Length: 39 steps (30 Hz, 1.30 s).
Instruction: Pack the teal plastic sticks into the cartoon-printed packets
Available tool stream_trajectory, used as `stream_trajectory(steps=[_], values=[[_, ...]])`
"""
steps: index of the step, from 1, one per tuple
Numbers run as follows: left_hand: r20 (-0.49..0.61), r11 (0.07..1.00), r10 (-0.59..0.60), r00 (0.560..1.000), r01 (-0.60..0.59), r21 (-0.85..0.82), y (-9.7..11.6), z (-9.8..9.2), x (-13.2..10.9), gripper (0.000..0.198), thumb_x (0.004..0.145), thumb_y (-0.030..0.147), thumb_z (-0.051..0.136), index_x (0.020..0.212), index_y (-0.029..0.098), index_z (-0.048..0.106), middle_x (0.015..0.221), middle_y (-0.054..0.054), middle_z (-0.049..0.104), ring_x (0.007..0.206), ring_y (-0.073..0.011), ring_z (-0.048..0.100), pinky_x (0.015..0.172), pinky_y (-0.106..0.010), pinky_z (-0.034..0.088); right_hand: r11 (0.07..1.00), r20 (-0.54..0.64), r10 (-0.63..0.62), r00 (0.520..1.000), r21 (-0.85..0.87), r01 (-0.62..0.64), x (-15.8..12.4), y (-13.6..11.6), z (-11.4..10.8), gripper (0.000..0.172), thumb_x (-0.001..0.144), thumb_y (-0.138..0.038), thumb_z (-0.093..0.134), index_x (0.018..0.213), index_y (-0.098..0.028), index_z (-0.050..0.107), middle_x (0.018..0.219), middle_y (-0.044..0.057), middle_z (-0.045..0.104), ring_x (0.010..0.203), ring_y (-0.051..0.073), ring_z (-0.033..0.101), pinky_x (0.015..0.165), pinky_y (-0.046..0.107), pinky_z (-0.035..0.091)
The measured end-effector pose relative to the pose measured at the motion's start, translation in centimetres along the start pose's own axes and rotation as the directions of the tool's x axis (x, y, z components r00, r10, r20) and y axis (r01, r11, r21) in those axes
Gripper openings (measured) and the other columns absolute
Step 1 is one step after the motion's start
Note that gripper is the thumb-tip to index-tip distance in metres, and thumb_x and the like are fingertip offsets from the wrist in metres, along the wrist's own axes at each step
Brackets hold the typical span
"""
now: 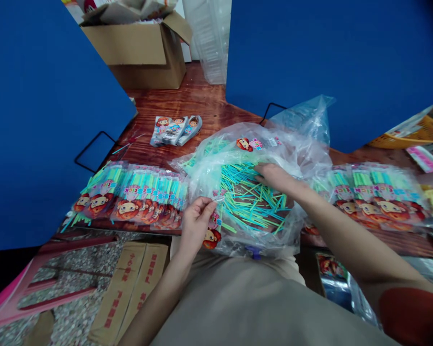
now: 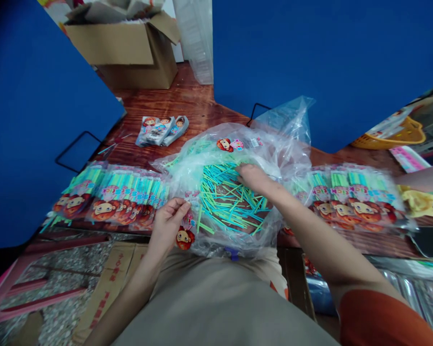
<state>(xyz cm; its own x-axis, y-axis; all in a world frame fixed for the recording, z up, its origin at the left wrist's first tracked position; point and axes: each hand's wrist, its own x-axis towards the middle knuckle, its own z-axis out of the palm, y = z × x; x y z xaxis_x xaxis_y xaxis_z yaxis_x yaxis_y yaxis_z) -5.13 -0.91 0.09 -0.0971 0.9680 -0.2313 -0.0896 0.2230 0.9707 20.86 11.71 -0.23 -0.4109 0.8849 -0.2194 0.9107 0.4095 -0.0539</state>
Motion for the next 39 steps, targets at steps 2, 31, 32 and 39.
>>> stream_trajectory(steps=[2,31,32,39], values=[[-0.019,1.0,-0.014,1.0,0.014,-0.021,0.1,0.0,0.1,0.03,0.072,0.043,0.077,0.072,0.017,0.065,0.059,0.005,0.053,0.055,-0.0086,0.044,0.053,-0.02,0.035,1.0,-0.041,-0.014,0.999,0.026,0.015,-0.5,0.8,-0.1,0.019,0.093,-0.026,0.052,0.092,-0.013,0.066,0.098,0.015,0.07,0.087,0.024,0.064,0.077,0.031,0.042],[-0.026,0.995,-0.029,0.999,0.026,-0.099,1.1,3.3,0.5,0.021,0.064,0.034,0.082,0.075,0.016,0.078,0.064,0.001,0.068,0.058,-0.01,0.055,0.058,-0.021,0.045,-0.299,-0.241,0.329,0.913,0.89,0.343,-4.3,-8.1,-2.9,0.031,0.083,-0.051,0.072,0.093,-0.026,0.056,0.088,0.001,0.074,0.068,0.015,0.063,0.066,0.03,0.053],[-0.025,0.994,-0.039,0.999,0.036,-0.099,1.2,3.4,0.4,0.022,0.064,0.034,0.082,0.076,0.016,0.078,0.064,0.001,0.068,0.057,-0.0099,0.055,0.057,-0.021,0.044,-0.299,-0.245,0.305,0.92,0.893,0.336,-4.4,-8.5,-3.0,0.031,0.084,-0.051,0.071,0.094,-0.026,0.057,0.089,0.002,0.075,0.07,0.016,0.065,0.066,0.03,0.054],[-0.045,0.992,-0.021,0.999,0.015,-0.126,1.3,3.9,0.5,0.019,0.064,0.031,0.083,0.076,0.017,0.078,0.072,-0.001,0.073,0.064,-0.0116,0.059,0.066,-0.024,0.048,-0.069,-0.259,0.27,0.927,0.955,0.287,-5.0,-9.5,-2.5,0.031,0.088,-0.055,0.064,0.098,-0.025,0.063,0.097,0.004,0.074,0.088,0.021,0.067,0.079,0.037,0.053]])
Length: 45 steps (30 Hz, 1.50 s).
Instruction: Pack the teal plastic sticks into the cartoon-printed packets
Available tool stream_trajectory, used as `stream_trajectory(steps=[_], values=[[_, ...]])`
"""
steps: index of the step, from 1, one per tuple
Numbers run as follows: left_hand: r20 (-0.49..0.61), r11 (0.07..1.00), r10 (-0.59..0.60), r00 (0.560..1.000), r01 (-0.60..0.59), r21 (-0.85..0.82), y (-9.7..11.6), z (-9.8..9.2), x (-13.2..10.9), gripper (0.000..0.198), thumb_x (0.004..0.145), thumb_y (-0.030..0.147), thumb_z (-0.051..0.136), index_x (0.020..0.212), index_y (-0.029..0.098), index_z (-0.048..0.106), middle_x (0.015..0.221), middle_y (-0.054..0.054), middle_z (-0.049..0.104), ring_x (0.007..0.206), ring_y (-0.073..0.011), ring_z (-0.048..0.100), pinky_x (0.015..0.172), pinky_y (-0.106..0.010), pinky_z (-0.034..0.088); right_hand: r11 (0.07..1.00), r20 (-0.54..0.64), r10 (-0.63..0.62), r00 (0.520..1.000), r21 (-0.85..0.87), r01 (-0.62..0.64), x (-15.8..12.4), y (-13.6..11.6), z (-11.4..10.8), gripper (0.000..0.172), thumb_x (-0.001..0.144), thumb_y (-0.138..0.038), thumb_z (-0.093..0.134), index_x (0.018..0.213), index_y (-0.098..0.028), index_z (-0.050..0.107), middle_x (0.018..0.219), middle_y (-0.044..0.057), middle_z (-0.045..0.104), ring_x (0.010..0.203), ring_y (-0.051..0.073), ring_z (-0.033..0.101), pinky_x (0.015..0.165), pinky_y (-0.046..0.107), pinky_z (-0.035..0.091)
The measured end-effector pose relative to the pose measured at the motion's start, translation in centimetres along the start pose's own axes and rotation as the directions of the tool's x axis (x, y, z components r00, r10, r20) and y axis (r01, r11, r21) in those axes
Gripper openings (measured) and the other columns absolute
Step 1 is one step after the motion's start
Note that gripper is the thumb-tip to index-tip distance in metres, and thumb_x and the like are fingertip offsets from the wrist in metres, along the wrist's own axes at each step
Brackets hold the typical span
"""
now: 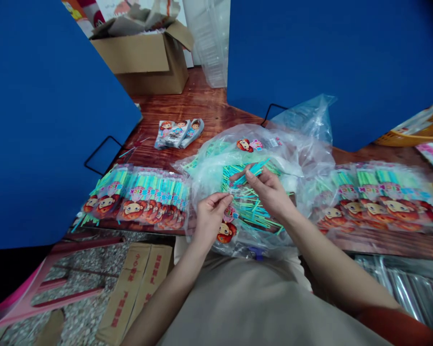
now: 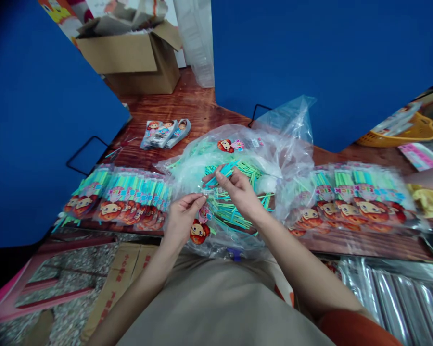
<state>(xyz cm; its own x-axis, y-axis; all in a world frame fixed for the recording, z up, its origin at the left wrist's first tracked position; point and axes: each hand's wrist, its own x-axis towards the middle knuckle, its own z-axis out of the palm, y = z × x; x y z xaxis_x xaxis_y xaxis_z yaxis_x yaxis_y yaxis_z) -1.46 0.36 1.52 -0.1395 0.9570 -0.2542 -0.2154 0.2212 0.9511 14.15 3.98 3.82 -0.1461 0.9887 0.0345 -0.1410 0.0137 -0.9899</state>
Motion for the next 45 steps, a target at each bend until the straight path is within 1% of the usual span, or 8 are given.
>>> stream_trajectory(steps=[5,8,15,20,27,34,40,45], values=[[-0.005,1.0,-0.024,1.0,0.023,-0.02,-0.2,0.3,0.3,0.025,0.063,0.033,0.084,0.081,0.017,0.078,0.072,-0.001,0.072,0.066,-0.0129,0.06,0.068,-0.026,0.048,0.989,0.037,0.039,0.999,-0.147,-0.034,-0.1,-0.3,-0.2,0.032,0.088,-0.053,0.064,0.101,-0.024,0.069,0.107,0.004,0.071,0.102,0.023,0.062,0.091,0.038,0.047],[0.018,0.996,-0.049,0.999,0.05,-0.069,-0.2,0.6,0.4,0.026,0.061,0.032,0.086,0.081,0.017,0.078,0.073,-0.001,0.072,0.067,-0.0122,0.06,0.069,-0.025,0.048,0.986,0.046,0.076,0.996,-0.154,-0.068,0.0,-0.4,-0.2,0.034,0.086,-0.054,0.067,0.098,-0.023,0.07,0.101,0.004,0.071,0.1,0.023,0.063,0.088,0.036,0.048],[0.059,0.983,-0.127,0.99,0.134,-0.128,-0.3,0.7,0.5,0.029,0.058,0.033,0.087,0.08,0.017,0.078,0.073,-0.001,0.072,0.064,-0.0112,0.058,0.066,-0.025,0.047,0.994,0.003,0.106,0.994,0.019,-0.106,0.2,-0.2,-0.3,0.036,0.092,-0.057,0.056,0.097,-0.024,0.069,0.096,0.004,0.073,0.078,0.018,0.064,0.069,0.03,0.052],[0.059,0.978,-0.129,0.99,0.137,-0.155,-0.4,0.7,0.5,0.028,0.056,0.031,0.088,0.078,0.017,0.078,0.072,0.0,0.072,0.063,-0.0108,0.058,0.066,-0.025,0.047,0.989,-0.021,0.06,0.998,-0.135,-0.062,0.3,0.0,-0.4,0.032,0.089,-0.052,0.062,0.092,-0.023,0.076,0.096,0.003,0.075,0.079,0.016,0.063,0.076,0.029,0.05],[0.075,0.966,-0.156,0.985,0.168,-0.197,-0.1,0.7,0.4,0.03,0.053,0.031,0.09,0.075,0.016,0.076,0.069,0.001,0.071,0.062,-0.0095,0.057,0.064,-0.023,0.044,0.994,-0.007,0.083,0.997,-0.074,-0.083,0.7,-0.1,-0.5,0.028,0.085,-0.049,0.069,0.087,-0.024,0.079,0.098,0.004,0.077,0.089,0.019,0.066,0.078,0.031,0.05],[0.045,0.975,-0.121,0.992,0.127,-0.181,-0.4,0.8,0.3,0.03,0.054,0.031,0.089,0.076,0.016,0.076,0.07,0.001,0.07,0.063,-0.0101,0.056,0.065,-0.024,0.044,0.972,-0.011,0.024,1.0,-0.235,-0.026,0.4,-0.8,-0.1,0.036,0.088,-0.057,0.062,0.087,-0.024,0.079,0.096,0.004,0.078,0.087,0.02,0.067,0.081,0.035,0.053],[0.059,0.97,-0.13,0.99,0.139,-0.2,-0.6,0.8,0.3,0.03,0.054,0.032,0.089,0.076,0.017,0.075,0.07,0.001,0.069,0.063,-0.0099,0.056,0.065,-0.024,0.045,0.99,-0.106,-0.073,0.992,-0.127,0.059,0.2,-1.6,-0.1,0.035,0.091,-0.054,0.06,0.107,-0.028,0.076,0.102,0.004,0.076,0.096,0.021,0.067,0.085,0.038,0.055],[0.061,0.967,-0.116,0.991,0.126,-0.221,-0.3,0.8,0.3,0.031,0.052,0.032,0.09,0.075,0.017,0.075,0.07,0.001,0.069,0.063,-0.0094,0.056,0.065,-0.023,0.045,0.979,-0.156,-0.186,0.97,-0.114,0.169,0.3,-2.7,-0.6,0.038,0.095,-0.057,0.052,0.111,-0.03,0.072,0.106,0.005,0.074,0.094,0.021,0.069,0.084,0.04,0.057]])
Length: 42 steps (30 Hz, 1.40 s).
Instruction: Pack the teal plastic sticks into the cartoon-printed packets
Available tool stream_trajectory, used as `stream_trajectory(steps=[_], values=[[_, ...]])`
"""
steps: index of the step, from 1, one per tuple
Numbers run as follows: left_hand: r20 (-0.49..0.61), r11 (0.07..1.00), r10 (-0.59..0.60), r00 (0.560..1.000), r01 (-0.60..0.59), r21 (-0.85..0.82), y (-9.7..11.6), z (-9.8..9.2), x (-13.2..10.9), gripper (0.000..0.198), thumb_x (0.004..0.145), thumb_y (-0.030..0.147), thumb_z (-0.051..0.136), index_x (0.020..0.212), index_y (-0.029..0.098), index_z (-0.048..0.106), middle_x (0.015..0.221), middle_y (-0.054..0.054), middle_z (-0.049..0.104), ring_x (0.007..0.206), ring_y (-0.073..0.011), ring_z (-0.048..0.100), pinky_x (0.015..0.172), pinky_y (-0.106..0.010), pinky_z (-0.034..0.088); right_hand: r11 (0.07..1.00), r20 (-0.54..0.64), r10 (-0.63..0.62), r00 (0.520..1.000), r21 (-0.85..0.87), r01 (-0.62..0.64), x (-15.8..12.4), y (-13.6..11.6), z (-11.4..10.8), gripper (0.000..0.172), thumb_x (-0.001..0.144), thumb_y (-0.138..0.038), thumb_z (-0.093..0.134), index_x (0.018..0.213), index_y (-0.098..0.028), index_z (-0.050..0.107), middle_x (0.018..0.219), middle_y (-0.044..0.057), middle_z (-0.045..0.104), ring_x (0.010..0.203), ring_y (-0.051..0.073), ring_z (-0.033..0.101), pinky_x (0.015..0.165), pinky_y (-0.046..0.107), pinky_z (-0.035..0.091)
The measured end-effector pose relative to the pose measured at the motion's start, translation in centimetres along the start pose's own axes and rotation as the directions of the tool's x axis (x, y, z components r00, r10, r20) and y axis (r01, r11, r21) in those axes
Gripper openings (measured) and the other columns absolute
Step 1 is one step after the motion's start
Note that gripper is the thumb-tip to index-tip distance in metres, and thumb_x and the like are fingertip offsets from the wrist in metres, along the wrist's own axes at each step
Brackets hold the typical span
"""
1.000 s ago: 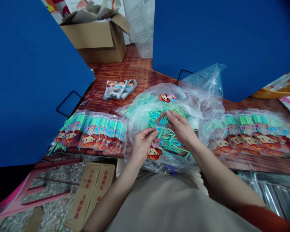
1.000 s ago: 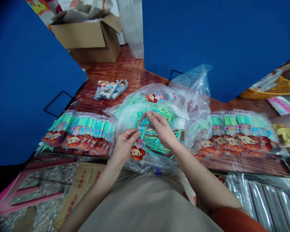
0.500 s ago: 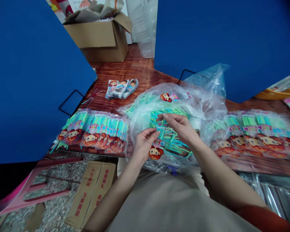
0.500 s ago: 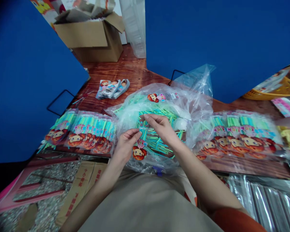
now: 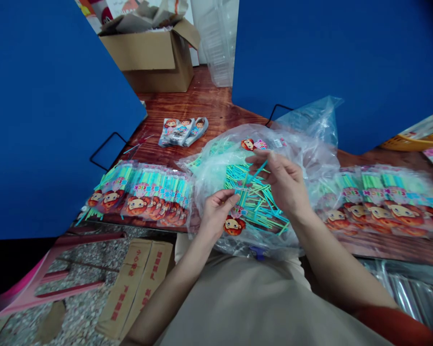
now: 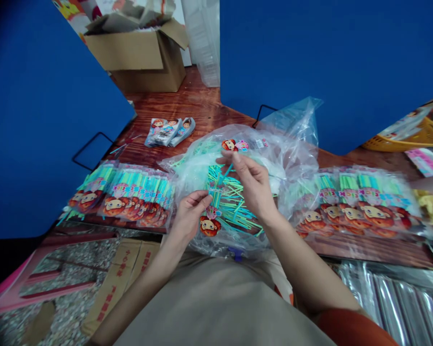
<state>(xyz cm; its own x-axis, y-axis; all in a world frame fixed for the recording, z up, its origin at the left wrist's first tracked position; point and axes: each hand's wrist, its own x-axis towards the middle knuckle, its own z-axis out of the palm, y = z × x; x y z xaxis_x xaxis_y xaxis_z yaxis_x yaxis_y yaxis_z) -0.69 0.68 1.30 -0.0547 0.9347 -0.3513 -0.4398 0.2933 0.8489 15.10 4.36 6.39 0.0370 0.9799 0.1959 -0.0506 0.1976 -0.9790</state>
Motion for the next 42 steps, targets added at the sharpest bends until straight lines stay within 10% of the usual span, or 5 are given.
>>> stream_trajectory(steps=[4,12,21,42], values=[[-0.005,1.0,0.001,1.0,-0.001,-0.009,0.4,0.0,-0.1,0.031,0.051,0.031,0.09,0.074,0.017,0.075,0.069,0.002,0.069,0.061,-0.0089,0.056,0.062,-0.022,0.045,0.976,-0.178,-0.204,0.963,-0.109,0.187,0.1,0.0,-1.5,0.039,0.099,-0.057,0.042,0.114,-0.034,0.068,0.108,0.006,0.073,0.099,0.023,0.069,0.085,0.041,0.055],[0.014,0.999,0.026,1.0,-0.027,0.033,0.6,0.3,-0.1,0.03,0.052,0.032,0.09,0.073,0.016,0.075,0.07,0.001,0.07,0.063,-0.0102,0.057,0.064,-0.023,0.045,0.857,0.396,-0.128,0.909,-0.417,0.303,-1.2,1.1,-2.1,0.038,0.096,-0.045,0.056,0.131,-0.032,0.062,0.124,0.007,0.066,0.11,0.025,0.064,0.096,0.044,0.05],[0.056,0.994,0.069,0.996,-0.073,0.082,0.4,0.2,-0.2,0.026,0.056,0.032,0.088,0.074,0.016,0.075,0.066,0.001,0.067,0.06,-0.0094,0.053,0.06,-0.022,0.043,0.843,0.464,-0.14,0.875,-0.407,0.351,-1.5,1.7,-1.8,0.019,0.092,-0.043,0.063,0.096,-0.026,0.069,0.104,0.008,0.072,0.105,0.027,0.066,0.092,0.042,0.051],[0.015,0.998,0.048,0.999,-0.048,0.05,-0.3,1.2,-1.9,0.032,0.052,0.033,0.091,0.071,0.015,0.072,0.066,0.002,0.066,0.059,-0.0082,0.053,0.059,-0.022,0.043,0.859,0.449,-0.018,0.893,-0.451,0.244,-2.2,1.2,-3.4,0.029,0.092,-0.047,0.061,0.095,-0.019,0.069,0.093,0.007,0.073,0.084,0.02,0.066,0.074,0.03,0.049]])
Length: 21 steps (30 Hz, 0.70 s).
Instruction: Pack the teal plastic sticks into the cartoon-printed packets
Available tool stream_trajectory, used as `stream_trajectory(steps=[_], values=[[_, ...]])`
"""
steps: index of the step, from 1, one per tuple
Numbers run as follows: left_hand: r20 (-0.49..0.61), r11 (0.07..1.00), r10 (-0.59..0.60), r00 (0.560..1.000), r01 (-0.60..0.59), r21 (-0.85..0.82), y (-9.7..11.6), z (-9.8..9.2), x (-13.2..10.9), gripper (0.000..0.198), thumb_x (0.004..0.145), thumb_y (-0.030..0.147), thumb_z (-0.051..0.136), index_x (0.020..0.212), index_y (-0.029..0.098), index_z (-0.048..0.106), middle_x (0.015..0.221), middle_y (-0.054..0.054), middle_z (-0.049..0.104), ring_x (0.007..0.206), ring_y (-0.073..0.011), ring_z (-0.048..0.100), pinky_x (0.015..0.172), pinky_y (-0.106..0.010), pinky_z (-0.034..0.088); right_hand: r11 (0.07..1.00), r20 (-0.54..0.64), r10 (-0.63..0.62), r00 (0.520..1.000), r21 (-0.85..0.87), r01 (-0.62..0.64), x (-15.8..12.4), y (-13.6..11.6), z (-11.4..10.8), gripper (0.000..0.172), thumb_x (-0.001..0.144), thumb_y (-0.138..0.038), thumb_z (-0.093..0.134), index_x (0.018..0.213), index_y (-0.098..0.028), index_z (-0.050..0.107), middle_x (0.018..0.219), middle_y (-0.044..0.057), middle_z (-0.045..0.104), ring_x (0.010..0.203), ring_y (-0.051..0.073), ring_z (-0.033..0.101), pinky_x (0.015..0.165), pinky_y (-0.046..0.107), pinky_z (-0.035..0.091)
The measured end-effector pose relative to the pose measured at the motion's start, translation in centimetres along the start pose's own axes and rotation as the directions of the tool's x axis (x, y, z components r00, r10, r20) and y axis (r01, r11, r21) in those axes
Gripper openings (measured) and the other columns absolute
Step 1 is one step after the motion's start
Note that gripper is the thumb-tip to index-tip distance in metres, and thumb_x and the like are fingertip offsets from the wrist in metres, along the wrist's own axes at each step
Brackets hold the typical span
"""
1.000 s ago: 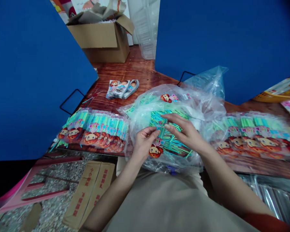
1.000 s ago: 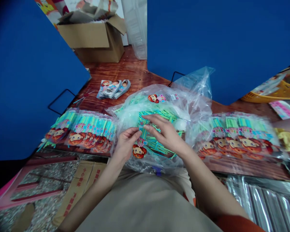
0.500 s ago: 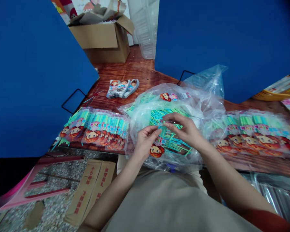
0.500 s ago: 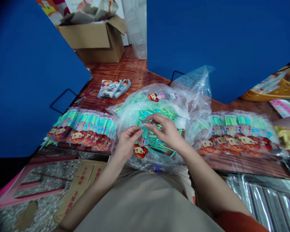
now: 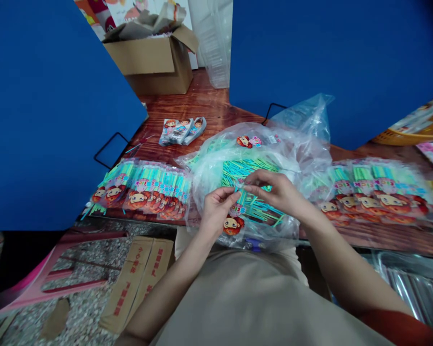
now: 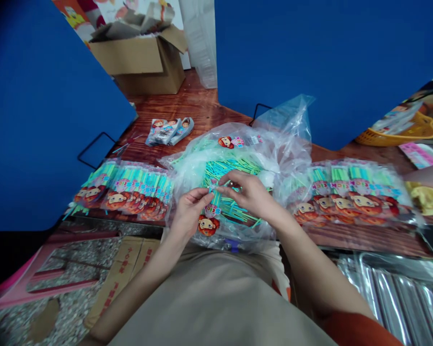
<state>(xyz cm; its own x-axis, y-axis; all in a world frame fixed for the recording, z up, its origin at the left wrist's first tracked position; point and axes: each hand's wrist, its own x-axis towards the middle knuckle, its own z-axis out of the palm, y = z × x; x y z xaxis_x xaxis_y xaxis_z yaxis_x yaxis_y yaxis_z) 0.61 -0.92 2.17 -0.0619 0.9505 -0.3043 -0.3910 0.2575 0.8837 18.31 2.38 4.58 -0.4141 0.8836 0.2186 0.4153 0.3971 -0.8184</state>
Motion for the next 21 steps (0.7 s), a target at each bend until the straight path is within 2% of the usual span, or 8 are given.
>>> stream_trajectory(steps=[4,7,10,12,16,19,21], values=[[0.022,0.999,0.019,1.0,-0.02,0.04,-0.4,0.2,-0.6,0.032,0.053,0.034,0.09,0.072,0.015,0.072,0.065,0.002,0.065,0.058,-0.0075,0.052,0.058,-0.021,0.042,1.0,0.072,-0.001,0.997,-0.017,0.002,-0.6,0.1,-0.4,0.033,0.091,-0.049,0.06,0.084,-0.019,0.07,0.078,0.005,0.071,0.073,0.019,0.064,0.068,0.03,0.046],[0.109,0.995,-0.069,0.992,0.06,0.084,-0.7,0.1,-1.2,0.04,0.049,0.034,0.092,0.078,0.014,0.072,0.068,0.002,0.066,0.059,-0.0083,0.054,0.058,-0.021,0.043,0.999,0.001,0.029,1.0,0.042,-0.029,-1.3,0.3,-0.7,0.032,0.09,-0.048,0.062,0.082,-0.019,0.069,0.076,0.004,0.069,0.073,0.018,0.063,0.067,0.029,0.046],[0.167,0.98,-0.156,0.973,0.133,0.146,-1.3,-0.2,-1.9,0.041,0.046,0.037,0.093,0.07,0.013,0.069,0.06,0.003,0.062,0.054,-0.0082,0.052,0.055,-0.021,0.041,0.992,-0.048,0.06,0.997,0.114,-0.054,-1.9,0.4,-0.6,0.028,0.089,-0.046,0.066,0.09,-0.018,0.07,0.084,0.004,0.071,0.078,0.018,0.064,0.071,0.029,0.047],[0.174,0.979,-0.153,0.973,0.126,0.159,-2.0,-0.3,-2.3,0.04,0.049,0.039,0.092,0.065,0.014,0.066,0.057,0.004,0.06,0.052,-0.0077,0.051,0.054,-0.021,0.04,0.985,-0.038,0.061,0.997,0.163,-0.054,-2.5,0.4,-0.3,0.027,0.087,-0.045,0.068,0.094,-0.018,0.071,0.09,0.005,0.072,0.082,0.018,0.065,0.073,0.029,0.049],[0.164,0.981,-0.109,0.98,0.08,0.174,-3.1,-0.4,-3.0,0.037,0.052,0.038,0.091,0.065,0.014,0.066,0.056,0.005,0.058,0.052,-0.0072,0.048,0.052,-0.02,0.037,0.978,0.042,0.09,0.995,0.184,-0.097,-3.7,0.5,0.3,0.031,0.087,-0.047,0.066,0.087,-0.017,0.072,0.078,0.003,0.069,0.074,0.018,0.063,0.066,0.028,0.049],[0.171,0.983,-0.097,0.98,0.067,0.174,-3.5,-0.4,-3.3,0.036,0.053,0.037,0.09,0.068,0.014,0.067,0.059,0.004,0.061,0.054,-0.0078,0.048,0.054,-0.021,0.037,0.972,0.003,0.143,0.99,0.189,-0.141,-4.5,0.5,0.5,0.033,0.088,-0.05,0.065,0.098,-0.02,0.072,0.085,0.004,0.071,0.07,0.017,0.062,0.058,0.027,0.049],[0.175,0.982,-0.092,0.98,0.06,0.179,-3.6,-0.5,-3.5,0.036,0.053,0.037,0.09,0.069,0.014,0.067,0.061,0.003,0.061,0.055,-0.0083,0.049,0.055,-0.021,0.037,0.979,-0.028,0.144,0.989,0.153,-0.139,-4.9,0.4,0.4,0.032,0.088,-0.05,0.065,0.098,-0.02,0.072,0.087,0.005,0.072,0.07,0.017,0.063,0.057,0.027,0.05]])
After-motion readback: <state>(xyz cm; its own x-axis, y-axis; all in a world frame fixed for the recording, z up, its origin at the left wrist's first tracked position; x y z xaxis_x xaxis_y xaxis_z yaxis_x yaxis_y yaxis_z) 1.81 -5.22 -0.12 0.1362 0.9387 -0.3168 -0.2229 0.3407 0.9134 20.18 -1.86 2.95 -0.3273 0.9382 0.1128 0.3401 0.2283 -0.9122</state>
